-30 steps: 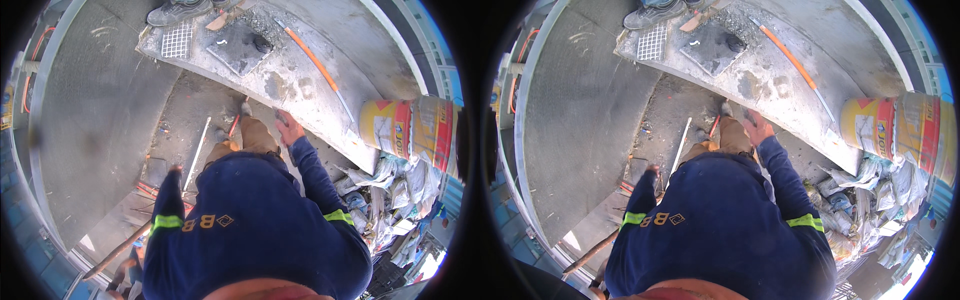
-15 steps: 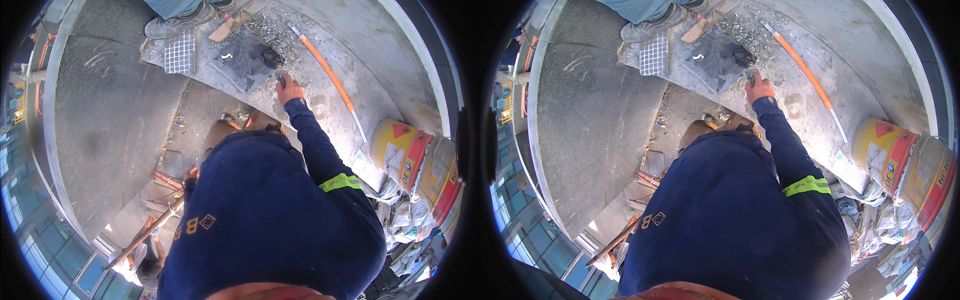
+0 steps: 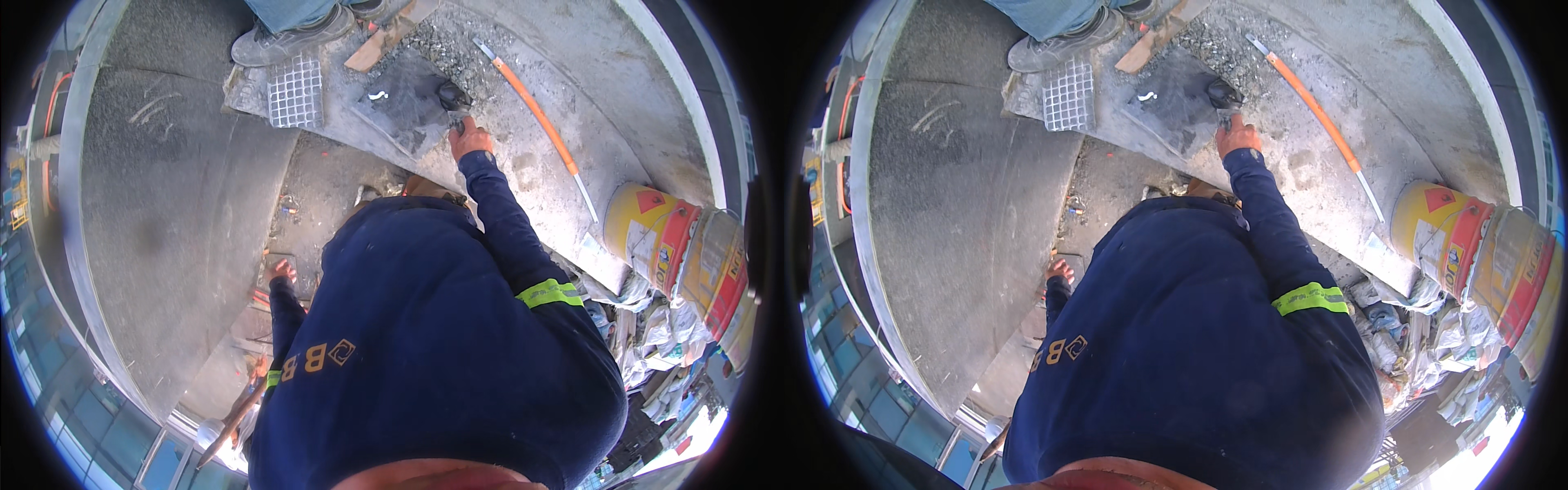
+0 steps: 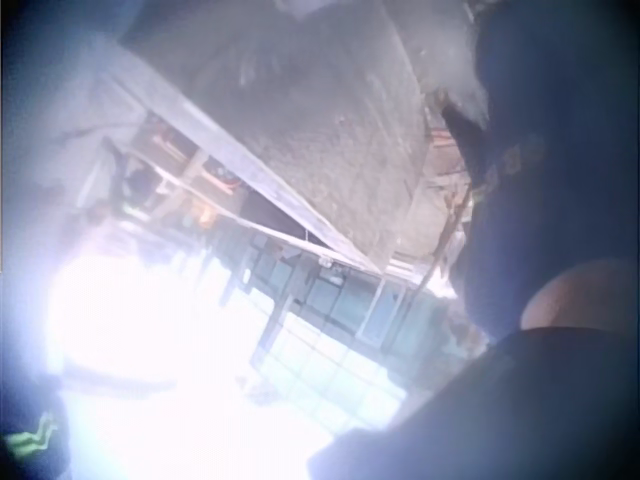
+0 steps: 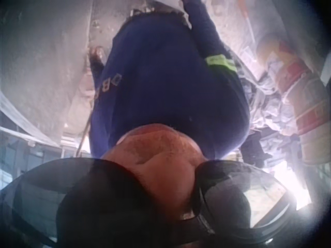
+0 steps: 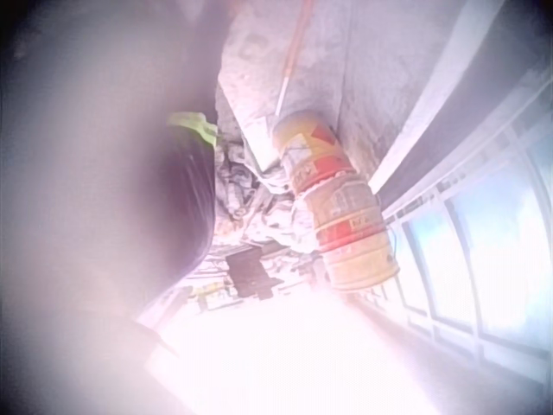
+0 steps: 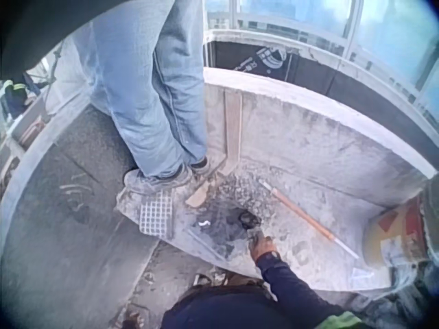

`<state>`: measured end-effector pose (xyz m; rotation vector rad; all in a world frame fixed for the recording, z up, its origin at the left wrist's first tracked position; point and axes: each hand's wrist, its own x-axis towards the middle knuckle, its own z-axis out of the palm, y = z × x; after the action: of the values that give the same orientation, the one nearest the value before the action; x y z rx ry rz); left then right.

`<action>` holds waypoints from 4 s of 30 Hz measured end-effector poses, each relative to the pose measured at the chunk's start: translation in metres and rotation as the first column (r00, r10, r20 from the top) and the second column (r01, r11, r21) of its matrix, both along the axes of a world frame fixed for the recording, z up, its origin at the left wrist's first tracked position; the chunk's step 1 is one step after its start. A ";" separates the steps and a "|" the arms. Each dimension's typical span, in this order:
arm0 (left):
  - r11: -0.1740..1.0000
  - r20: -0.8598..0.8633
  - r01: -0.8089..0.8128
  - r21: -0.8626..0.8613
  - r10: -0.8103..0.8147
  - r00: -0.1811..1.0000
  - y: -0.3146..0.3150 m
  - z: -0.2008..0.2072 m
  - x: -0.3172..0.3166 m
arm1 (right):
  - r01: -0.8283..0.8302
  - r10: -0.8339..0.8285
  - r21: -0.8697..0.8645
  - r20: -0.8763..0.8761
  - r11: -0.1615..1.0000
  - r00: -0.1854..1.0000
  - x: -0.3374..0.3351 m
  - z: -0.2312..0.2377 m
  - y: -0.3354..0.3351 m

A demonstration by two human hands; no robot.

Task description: The person scoops mortar with a trowel and applies it to the edge of a large stone slab, smoothing the surface. The person repeats this process on different sections of the slab's edge.

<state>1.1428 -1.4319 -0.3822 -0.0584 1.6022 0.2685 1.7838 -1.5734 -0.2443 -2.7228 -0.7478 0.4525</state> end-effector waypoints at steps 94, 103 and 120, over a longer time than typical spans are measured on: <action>0.939 -0.272 0.283 0.198 -0.225 0.936 -0.157 -0.003 0.026 | -0.160 0.208 0.133 -0.576 0.978 0.790 0.005 0.106 0.029; 0.946 -0.389 0.273 0.176 -0.188 0.902 -0.182 0.002 0.049 | 0.119 0.118 0.154 -0.955 0.981 0.271 0.045 0.081 0.029; 0.946 -0.329 0.289 0.145 -0.229 0.916 -0.159 0.023 -0.002 | -0.457 0.456 0.124 0.044 0.881 0.889 -0.033 -0.038 -0.051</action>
<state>1.1411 -1.5914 -0.3591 0.3608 1.8636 0.2296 1.7509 -1.6242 -0.2820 -2.4148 -1.3838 0.4615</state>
